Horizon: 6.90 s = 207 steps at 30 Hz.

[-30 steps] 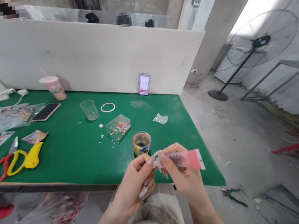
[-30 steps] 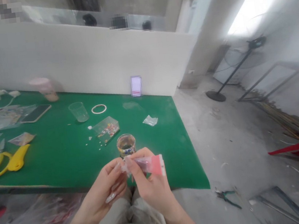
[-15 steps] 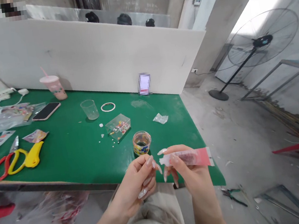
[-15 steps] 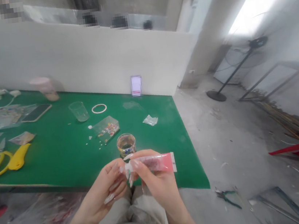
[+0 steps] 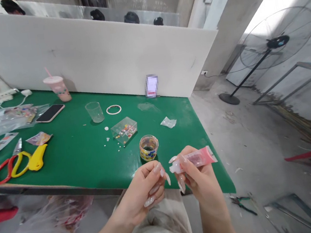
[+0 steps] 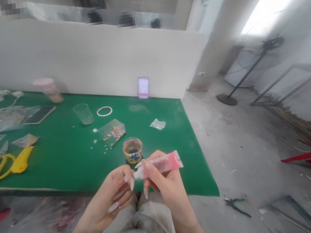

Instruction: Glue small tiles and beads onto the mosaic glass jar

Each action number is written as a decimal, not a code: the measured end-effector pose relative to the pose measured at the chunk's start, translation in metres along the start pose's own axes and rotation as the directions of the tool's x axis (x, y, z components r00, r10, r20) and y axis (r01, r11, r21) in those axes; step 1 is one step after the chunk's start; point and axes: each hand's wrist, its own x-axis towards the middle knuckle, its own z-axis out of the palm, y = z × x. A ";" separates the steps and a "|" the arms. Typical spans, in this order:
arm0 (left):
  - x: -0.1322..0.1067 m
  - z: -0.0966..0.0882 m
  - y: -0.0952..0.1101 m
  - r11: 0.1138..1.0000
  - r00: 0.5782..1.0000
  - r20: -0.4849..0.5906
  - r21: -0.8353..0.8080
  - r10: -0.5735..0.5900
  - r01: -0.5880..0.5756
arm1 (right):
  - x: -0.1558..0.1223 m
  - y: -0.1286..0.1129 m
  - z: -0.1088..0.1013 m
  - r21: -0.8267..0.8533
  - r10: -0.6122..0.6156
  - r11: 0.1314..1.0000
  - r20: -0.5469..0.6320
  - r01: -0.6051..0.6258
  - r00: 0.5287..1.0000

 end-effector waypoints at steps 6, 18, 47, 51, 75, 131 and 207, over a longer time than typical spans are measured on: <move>-0.001 0.000 0.000 0.996 0.994 0.085 -0.060 -0.067 0.073 | -0.003 0.001 0.000 -0.059 -0.075 0.995 0.017 0.075 0.997; 0.001 0.000 -0.002 1.000 0.998 0.065 -0.010 -0.026 0.027 | -0.003 0.002 0.001 -0.100 -0.100 0.989 0.059 0.105 0.993; -0.002 -0.004 -0.001 0.998 0.997 0.077 0.053 0.019 -0.023 | -0.015 -0.003 0.003 -0.519 -0.458 0.681 0.248 0.516 0.854; -0.002 -0.004 0.000 0.998 0.996 0.088 0.052 0.034 -0.039 | -0.016 -0.004 0.003 -0.614 -0.504 0.556 0.287 0.560 0.815; -0.006 -0.002 0.001 0.998 0.999 0.034 0.061 -0.004 0.002 | -0.011 0.001 0.015 0.074 0.048 0.996 0.058 -0.052 0.997; -0.002 -0.005 -0.001 0.992 0.995 0.100 0.124 0.004 -0.017 | -0.020 0.002 0.020 0.096 -0.078 0.992 -0.043 0.082 0.996; 0.042 0.003 -0.028 0.837 0.949 -0.147 -0.522 -0.278 0.164 | -0.022 0.046 -0.035 -0.745 -0.348 0.567 0.170 0.352 0.922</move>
